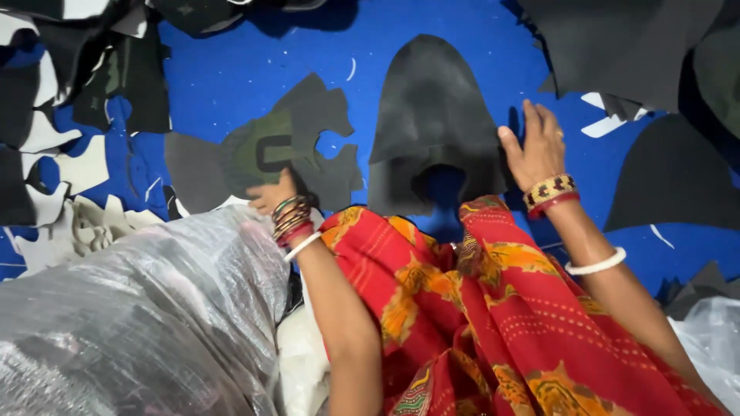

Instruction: The person sorts and stacks cut fabric pieces for shoe uppers.

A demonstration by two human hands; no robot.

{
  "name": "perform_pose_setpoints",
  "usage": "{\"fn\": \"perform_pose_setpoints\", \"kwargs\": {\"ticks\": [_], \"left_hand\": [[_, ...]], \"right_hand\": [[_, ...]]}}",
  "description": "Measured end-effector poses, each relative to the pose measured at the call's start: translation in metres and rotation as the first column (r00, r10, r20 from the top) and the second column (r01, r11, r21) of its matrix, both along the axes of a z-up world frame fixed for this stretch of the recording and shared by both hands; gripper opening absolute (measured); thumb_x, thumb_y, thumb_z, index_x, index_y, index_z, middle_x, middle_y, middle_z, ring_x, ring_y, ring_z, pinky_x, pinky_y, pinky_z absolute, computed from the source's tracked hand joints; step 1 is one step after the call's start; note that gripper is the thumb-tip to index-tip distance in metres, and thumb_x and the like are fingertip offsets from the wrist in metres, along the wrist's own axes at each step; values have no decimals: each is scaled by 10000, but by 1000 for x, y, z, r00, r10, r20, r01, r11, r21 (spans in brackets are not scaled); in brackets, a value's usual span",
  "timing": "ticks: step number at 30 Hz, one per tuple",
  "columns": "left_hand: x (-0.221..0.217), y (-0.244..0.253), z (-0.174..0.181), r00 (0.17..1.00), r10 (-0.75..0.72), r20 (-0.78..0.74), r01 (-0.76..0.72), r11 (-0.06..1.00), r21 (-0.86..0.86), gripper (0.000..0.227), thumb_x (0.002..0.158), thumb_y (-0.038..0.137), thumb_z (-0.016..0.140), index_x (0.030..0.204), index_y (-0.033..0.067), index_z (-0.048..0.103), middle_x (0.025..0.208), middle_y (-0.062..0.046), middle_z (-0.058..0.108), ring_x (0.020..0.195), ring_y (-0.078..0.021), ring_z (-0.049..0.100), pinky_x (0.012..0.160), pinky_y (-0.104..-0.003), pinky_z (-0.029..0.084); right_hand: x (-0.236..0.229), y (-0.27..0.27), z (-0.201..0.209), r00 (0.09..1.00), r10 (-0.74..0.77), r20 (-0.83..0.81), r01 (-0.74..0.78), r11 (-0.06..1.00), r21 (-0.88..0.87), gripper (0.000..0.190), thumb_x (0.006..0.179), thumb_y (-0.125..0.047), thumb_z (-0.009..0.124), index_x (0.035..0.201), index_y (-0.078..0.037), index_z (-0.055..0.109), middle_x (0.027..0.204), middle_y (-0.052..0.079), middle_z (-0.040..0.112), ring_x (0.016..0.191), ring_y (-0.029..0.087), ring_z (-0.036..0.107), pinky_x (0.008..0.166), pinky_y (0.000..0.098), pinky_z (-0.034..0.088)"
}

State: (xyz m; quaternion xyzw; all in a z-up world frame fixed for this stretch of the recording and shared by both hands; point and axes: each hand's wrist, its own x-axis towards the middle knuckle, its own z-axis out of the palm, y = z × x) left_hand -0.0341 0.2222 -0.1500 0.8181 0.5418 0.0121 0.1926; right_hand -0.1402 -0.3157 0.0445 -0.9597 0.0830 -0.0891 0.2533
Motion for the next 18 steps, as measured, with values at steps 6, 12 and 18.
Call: {"fn": "perform_pose_setpoints", "kwargs": {"ticks": [6,12,18], "left_hand": [[-18,-48,100,998,2,57,4,994,-111,1216,708,560,851,1613,130,161,1540,-320,295,1391,-537,321,1069,-644,398],[-20,-86,112,747,-603,281,518,792,324,634,867,411,827,1394,134,610,1370,-217,588,1302,-465,437,1089,-561,399],[-33,-216,167,353,-681,641,875,482,31,442,959,305,735,1251,-24,687,1199,-259,706,1149,-370,638,1024,-451,457]], "right_hand": [[-37,-12,3,998,23,51,-29,993,113,424,988,-297,680,1312,-26,645,1331,229,620,1228,424,582,1073,493,445],[-29,13,11,996,49,68,-59,987,147,364,992,-286,709,1247,-26,687,1217,214,658,1132,405,615,1004,491,465],[-24,25,25,999,26,36,-32,981,190,381,953,-303,720,1198,-12,694,1143,216,663,1058,409,622,942,483,487]]}}
